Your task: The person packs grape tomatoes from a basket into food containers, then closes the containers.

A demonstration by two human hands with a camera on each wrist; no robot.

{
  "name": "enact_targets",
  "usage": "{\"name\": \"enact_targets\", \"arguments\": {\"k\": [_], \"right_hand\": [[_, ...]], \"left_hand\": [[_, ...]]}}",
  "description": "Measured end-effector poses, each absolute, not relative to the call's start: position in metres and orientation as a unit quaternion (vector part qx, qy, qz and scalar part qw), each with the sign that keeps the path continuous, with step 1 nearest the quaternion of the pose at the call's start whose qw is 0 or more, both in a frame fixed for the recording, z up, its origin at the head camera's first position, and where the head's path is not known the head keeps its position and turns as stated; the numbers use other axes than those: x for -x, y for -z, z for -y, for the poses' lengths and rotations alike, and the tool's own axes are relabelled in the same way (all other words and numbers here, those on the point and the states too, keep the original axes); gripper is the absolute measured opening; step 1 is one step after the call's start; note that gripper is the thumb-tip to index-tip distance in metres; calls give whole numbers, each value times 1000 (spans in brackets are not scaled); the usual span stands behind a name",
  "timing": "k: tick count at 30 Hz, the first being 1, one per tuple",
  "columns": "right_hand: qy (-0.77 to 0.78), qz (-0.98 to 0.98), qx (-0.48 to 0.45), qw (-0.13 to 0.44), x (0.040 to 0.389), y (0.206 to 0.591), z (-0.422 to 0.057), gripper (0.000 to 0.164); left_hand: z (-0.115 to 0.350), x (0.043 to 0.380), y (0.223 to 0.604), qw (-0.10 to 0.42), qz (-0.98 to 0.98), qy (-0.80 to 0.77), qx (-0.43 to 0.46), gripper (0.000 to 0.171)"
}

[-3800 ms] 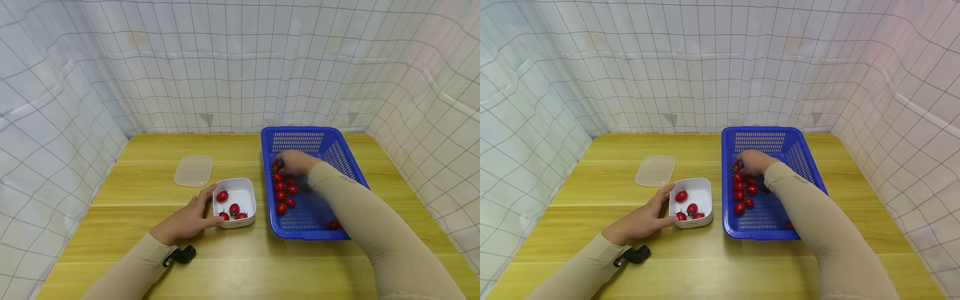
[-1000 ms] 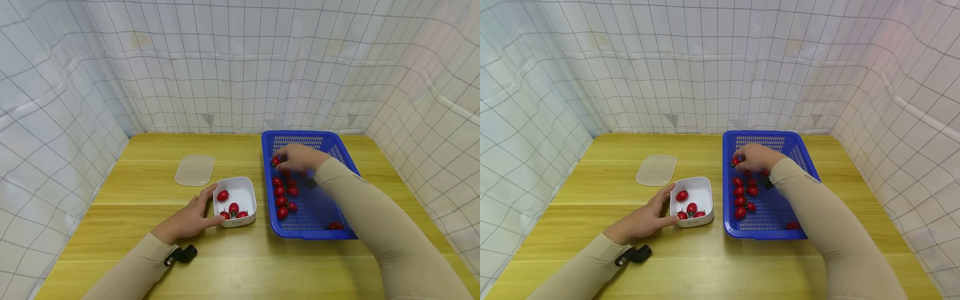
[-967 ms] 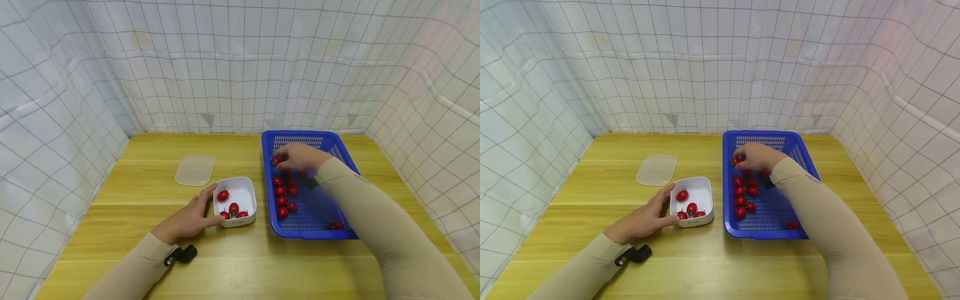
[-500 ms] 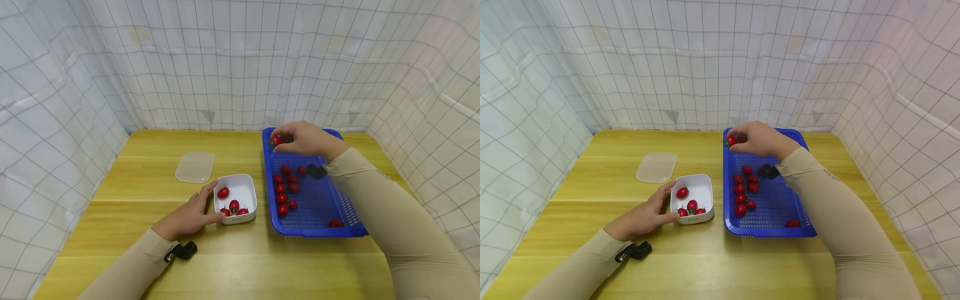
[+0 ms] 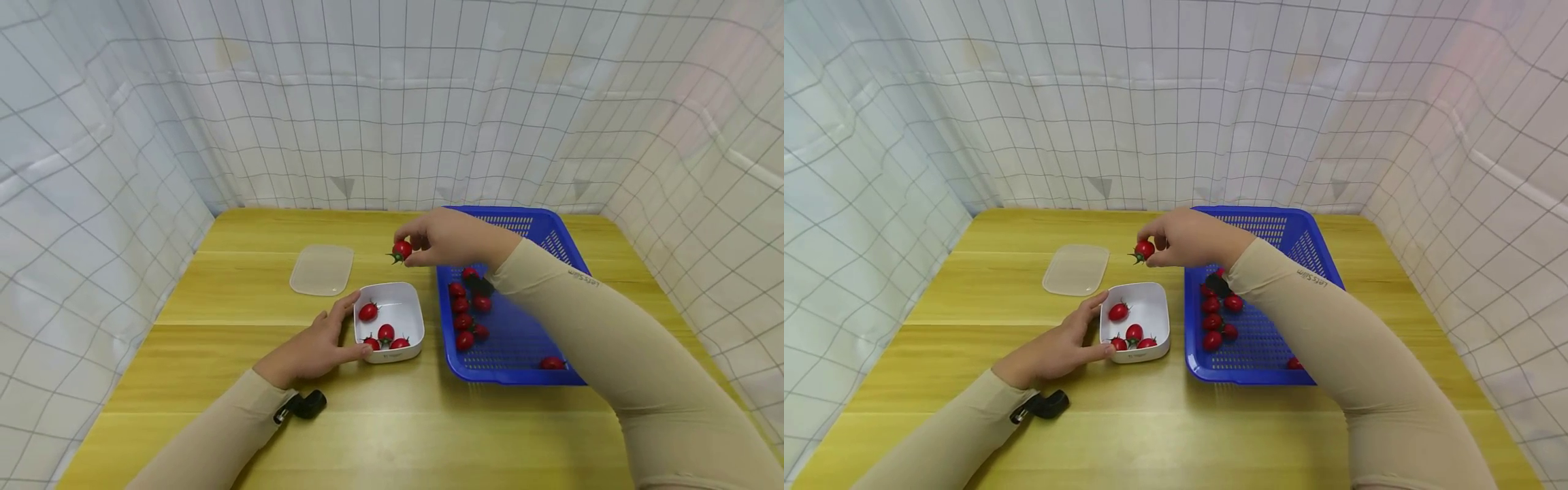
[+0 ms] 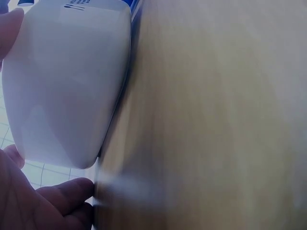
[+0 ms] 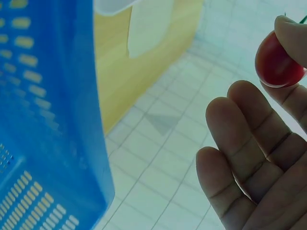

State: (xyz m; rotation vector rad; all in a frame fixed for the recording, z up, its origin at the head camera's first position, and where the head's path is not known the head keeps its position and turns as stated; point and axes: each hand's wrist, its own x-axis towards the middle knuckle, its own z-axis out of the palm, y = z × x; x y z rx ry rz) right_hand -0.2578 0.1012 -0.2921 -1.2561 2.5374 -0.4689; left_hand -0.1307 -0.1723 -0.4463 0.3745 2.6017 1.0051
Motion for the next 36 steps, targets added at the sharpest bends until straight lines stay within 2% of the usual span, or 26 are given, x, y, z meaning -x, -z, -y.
{"name": "enact_targets", "arguments": {"k": [3,11,36], "right_hand": [[151,-872,444,144,257,295,-92,18],[130,-871,452,146,256,300,-81,30],[103,-862,468,162,252,309,-74,32]], "left_hand": [[171,131,447,160,-913,-352,-132,102],[168,131,445,154,-911,-357,-137,104],[168,132,446,153,-913,-352,-135,104]]}}
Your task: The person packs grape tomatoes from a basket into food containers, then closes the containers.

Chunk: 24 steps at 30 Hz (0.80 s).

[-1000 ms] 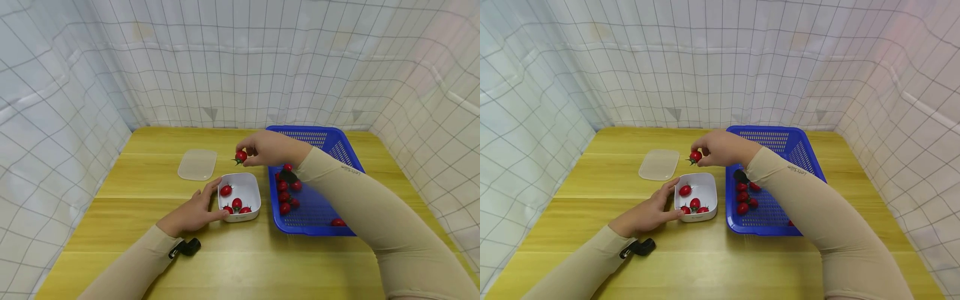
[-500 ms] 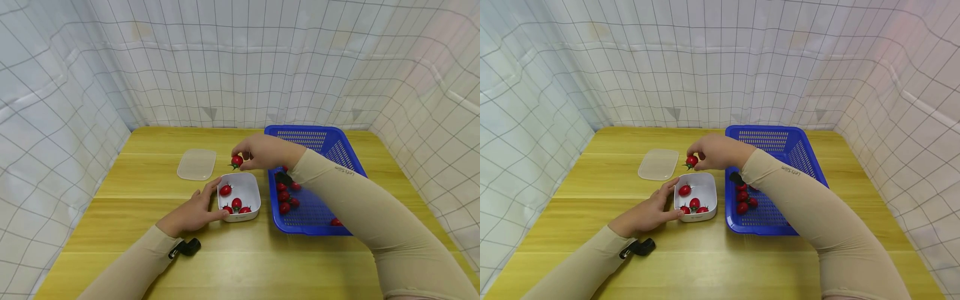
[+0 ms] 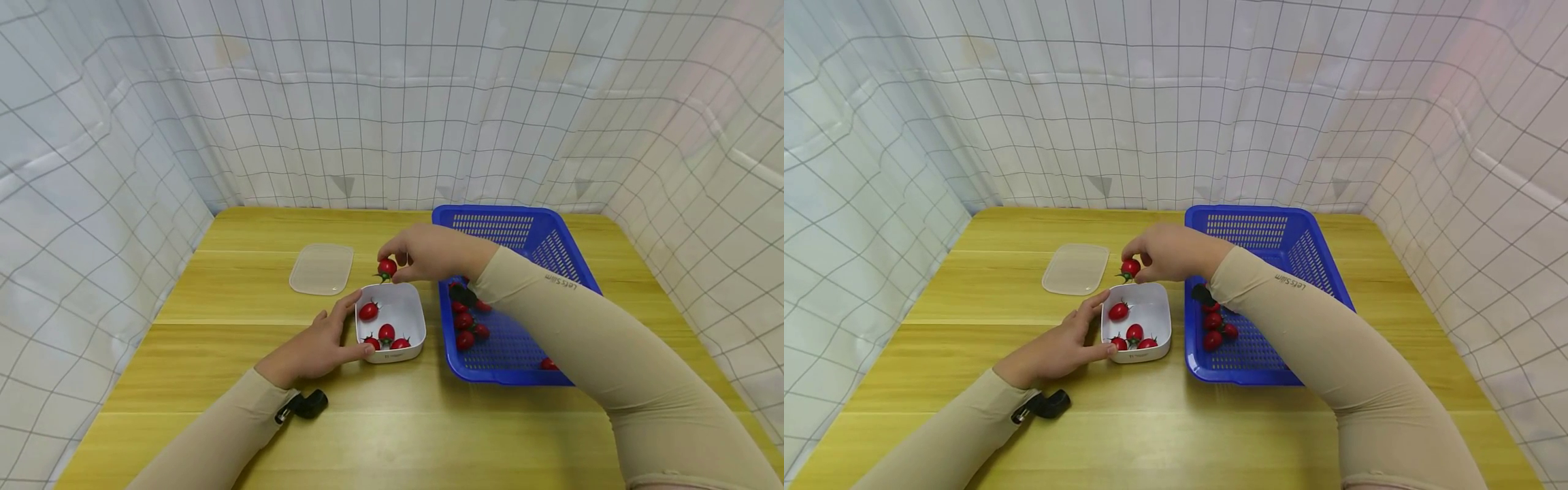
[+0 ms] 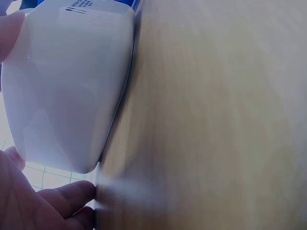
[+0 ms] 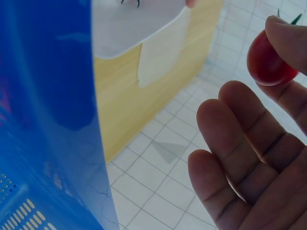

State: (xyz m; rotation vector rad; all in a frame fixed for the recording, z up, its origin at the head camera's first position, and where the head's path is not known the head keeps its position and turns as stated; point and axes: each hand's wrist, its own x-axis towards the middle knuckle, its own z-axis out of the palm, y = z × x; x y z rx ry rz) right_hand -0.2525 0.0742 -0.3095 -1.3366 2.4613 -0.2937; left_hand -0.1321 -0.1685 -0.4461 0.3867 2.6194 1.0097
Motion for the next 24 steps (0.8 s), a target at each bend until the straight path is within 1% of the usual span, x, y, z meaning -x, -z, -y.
{"name": "enact_targets", "arguments": {"k": [24], "right_hand": [[91,-871,447,183,251,321,-76,35]], "left_hand": [[168,132,447,152,-910,-359,-138,105]]}}
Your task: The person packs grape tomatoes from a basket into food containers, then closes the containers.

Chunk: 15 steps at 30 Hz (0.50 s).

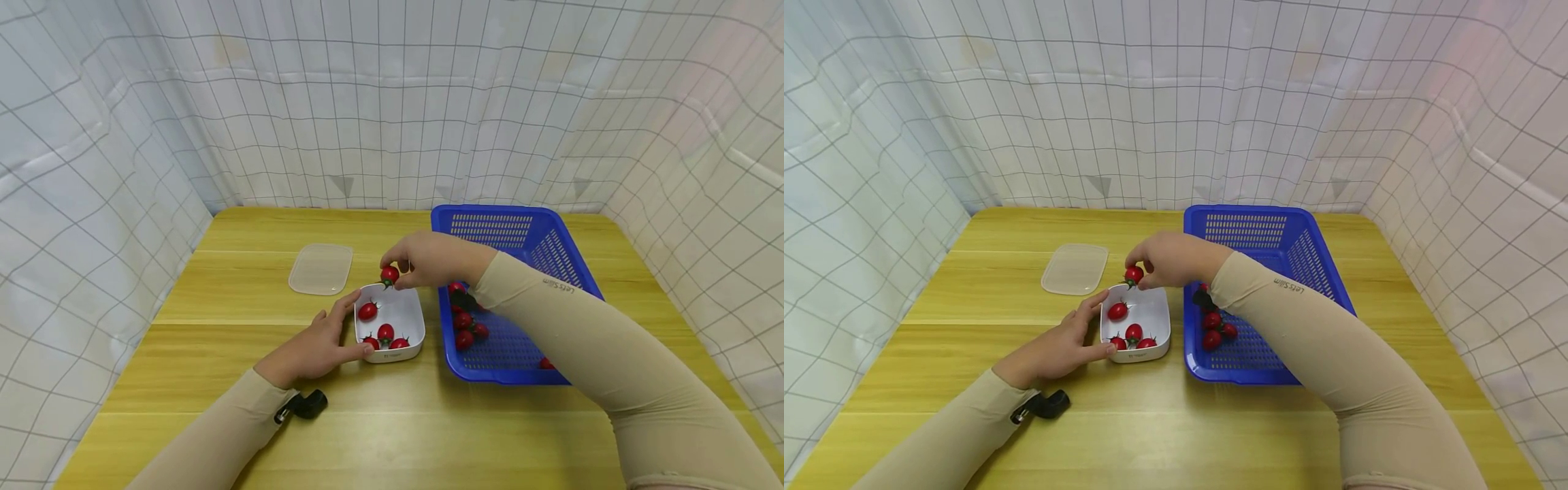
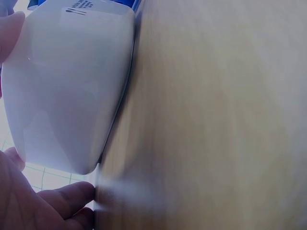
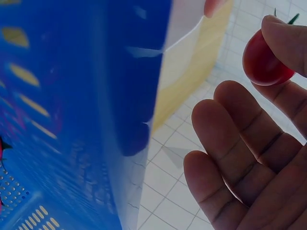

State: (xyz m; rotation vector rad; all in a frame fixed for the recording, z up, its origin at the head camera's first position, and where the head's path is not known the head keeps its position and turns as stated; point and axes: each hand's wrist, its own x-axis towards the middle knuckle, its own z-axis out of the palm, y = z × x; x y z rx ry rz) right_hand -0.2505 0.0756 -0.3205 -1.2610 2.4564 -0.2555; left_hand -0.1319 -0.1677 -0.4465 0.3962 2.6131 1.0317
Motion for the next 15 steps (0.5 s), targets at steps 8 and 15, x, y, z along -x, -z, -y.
{"name": "enact_targets", "arguments": {"k": [8,15], "right_hand": [[84,-872,443,190,249,323,-75,36],[82,-870,447,190,247,326,-75,37]], "left_hand": [[168,132,446,150,-911,-358,-139,105],[168,131,446,147,-914,-349,-143,103]]}}
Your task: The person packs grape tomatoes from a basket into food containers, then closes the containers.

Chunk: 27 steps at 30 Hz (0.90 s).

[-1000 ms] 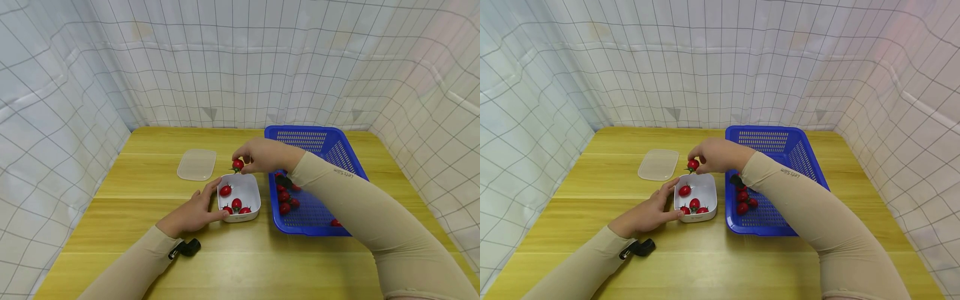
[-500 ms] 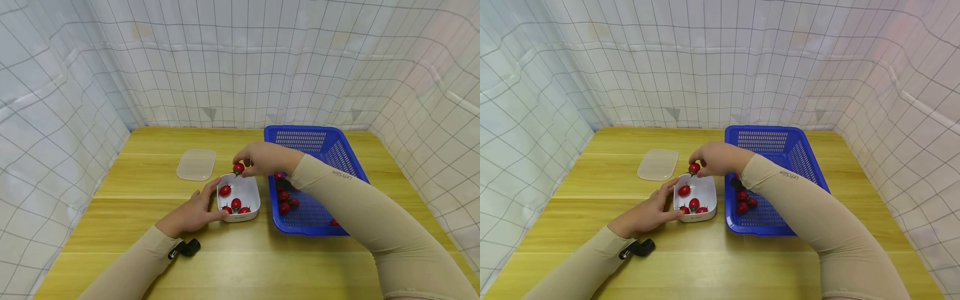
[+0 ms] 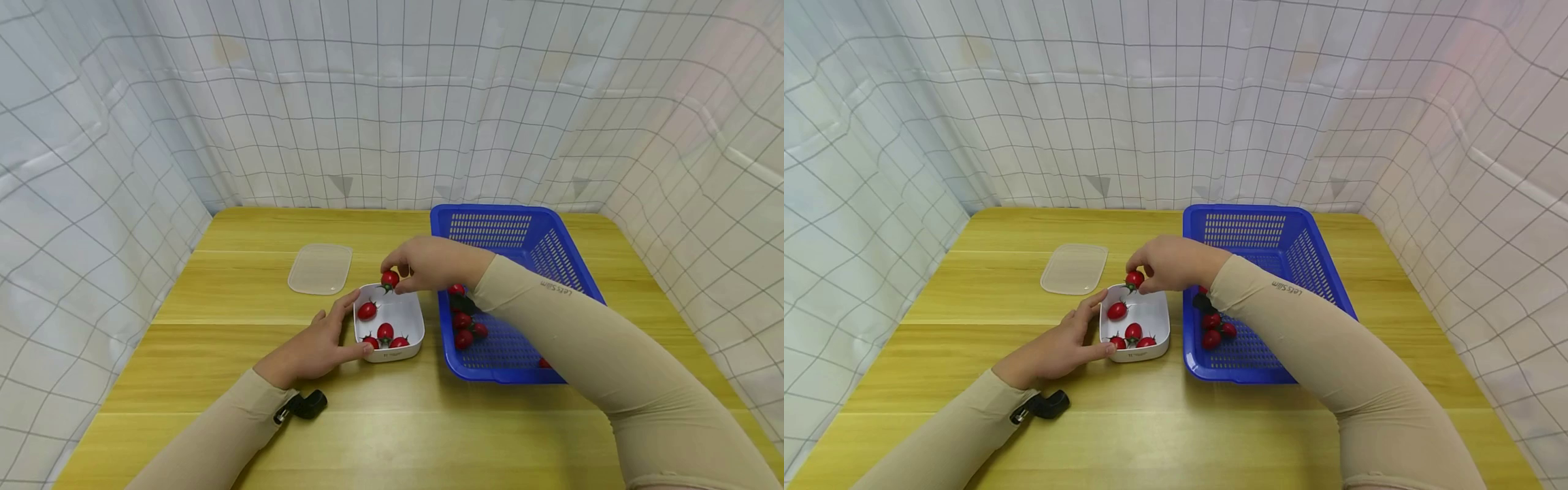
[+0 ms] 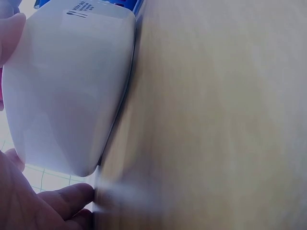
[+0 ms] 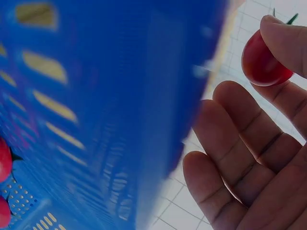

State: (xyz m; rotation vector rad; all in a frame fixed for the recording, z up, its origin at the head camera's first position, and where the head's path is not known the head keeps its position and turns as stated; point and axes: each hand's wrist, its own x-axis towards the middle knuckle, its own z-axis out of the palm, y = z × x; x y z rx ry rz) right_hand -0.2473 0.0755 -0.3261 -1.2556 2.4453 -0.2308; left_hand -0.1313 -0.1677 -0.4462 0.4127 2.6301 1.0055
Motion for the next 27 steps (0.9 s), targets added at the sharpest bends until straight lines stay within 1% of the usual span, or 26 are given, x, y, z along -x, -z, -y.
{"name": "enact_targets", "arguments": {"k": [10,27], "right_hand": [[71,-873,443,189,248,335,-77,37],[74,-869,451,189,250,338,-78,36]], "left_hand": [[167,132,445,156,-912,-353,-140,104],[165,133,445,157,-911,-354,-141,104]]}}
